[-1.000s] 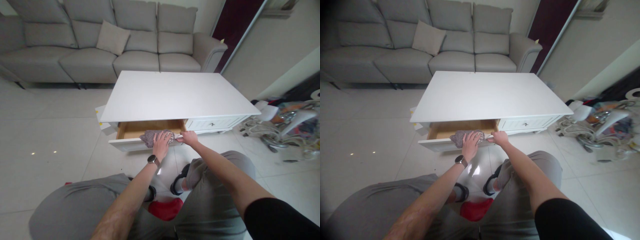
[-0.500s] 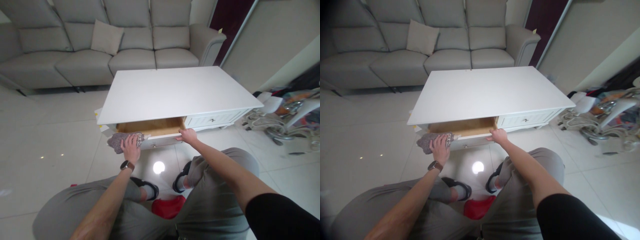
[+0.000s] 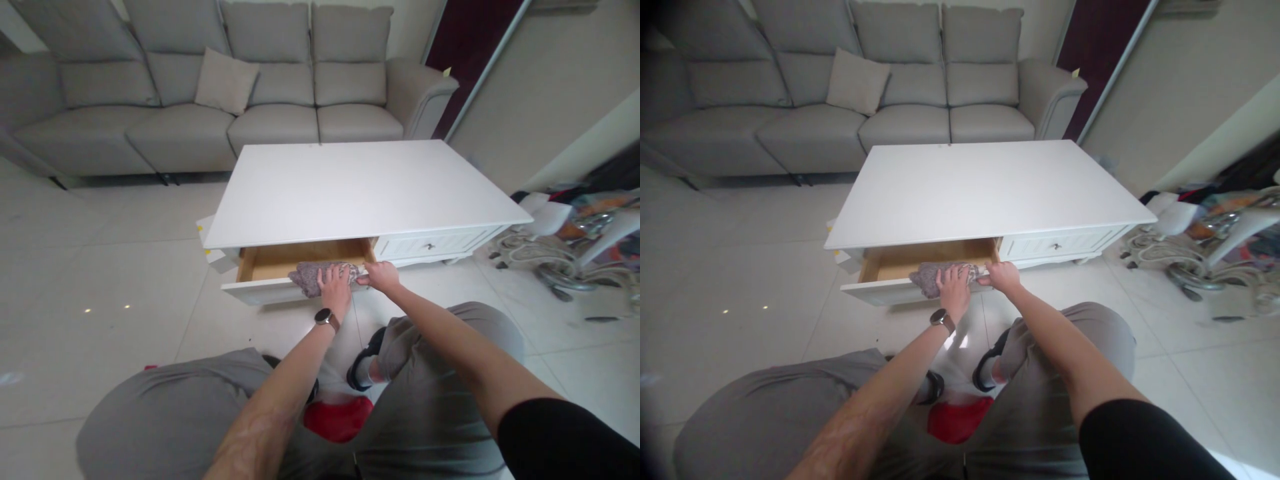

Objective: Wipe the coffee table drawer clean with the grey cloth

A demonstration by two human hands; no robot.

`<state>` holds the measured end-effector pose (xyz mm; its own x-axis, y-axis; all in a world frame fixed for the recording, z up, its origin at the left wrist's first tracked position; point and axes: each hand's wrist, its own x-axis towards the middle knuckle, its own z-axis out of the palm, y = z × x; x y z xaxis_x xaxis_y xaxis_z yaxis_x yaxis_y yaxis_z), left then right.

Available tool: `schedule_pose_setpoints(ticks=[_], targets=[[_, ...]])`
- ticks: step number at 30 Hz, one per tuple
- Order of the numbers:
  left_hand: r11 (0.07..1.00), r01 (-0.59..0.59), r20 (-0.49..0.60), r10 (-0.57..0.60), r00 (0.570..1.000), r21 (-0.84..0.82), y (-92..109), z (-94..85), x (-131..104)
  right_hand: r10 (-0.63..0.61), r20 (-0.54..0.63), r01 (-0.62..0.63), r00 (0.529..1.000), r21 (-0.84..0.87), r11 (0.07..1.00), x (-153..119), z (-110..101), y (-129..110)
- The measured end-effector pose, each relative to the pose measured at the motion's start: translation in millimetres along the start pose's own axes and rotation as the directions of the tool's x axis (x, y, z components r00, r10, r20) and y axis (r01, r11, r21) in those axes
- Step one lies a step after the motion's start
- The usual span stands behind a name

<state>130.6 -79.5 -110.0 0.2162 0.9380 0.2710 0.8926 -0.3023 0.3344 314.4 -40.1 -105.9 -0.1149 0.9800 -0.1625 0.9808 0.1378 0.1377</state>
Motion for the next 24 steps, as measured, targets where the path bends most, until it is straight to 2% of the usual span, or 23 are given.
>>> schedule_pose_setpoints(ticks=[3,7,12,17,21,24], targets=[[0.998,-0.066,0.03,0.066,0.997,-0.002,0.8,1.4,-0.6,-0.004,0.015,0.004,1.0,-0.003,1.0,-1.0,-0.7,0.5],[0.984,-0.177,0.085,0.174,0.981,0.035,-36.1,-4.2,-8.3,0.003,0.02,-0.003,1.0,0.001,1.0,-2.6,-1.5,-1.7],[0.992,-0.032,0.03,0.029,0.999,0.119,-99.3,-22.1,-16.2,0.01,0.001,-0.01,1.0,-0.007,1.0,-3.5,-1.7,-3.6],[0.978,0.078,-0.041,-0.071,0.997,0.196,-153.5,-45.6,-23.4,-0.005,-0.01,0.005,1.0,-0.001,1.0,-3.9,0.2,-2.1],[0.959,0.161,-0.11,-0.138,0.984,0.235,-181.4,-59.9,-28.2,0.006,-0.006,-0.006,1.0,0.006,1.0,-4.8,0.8,-2.2],[0.948,0.178,-0.136,-0.146,0.98,0.264,-188.8,-65.1,-28.8,0.005,-0.014,-0.005,1.0,0.015,1.0,-5.2,0.0,-3.0]])
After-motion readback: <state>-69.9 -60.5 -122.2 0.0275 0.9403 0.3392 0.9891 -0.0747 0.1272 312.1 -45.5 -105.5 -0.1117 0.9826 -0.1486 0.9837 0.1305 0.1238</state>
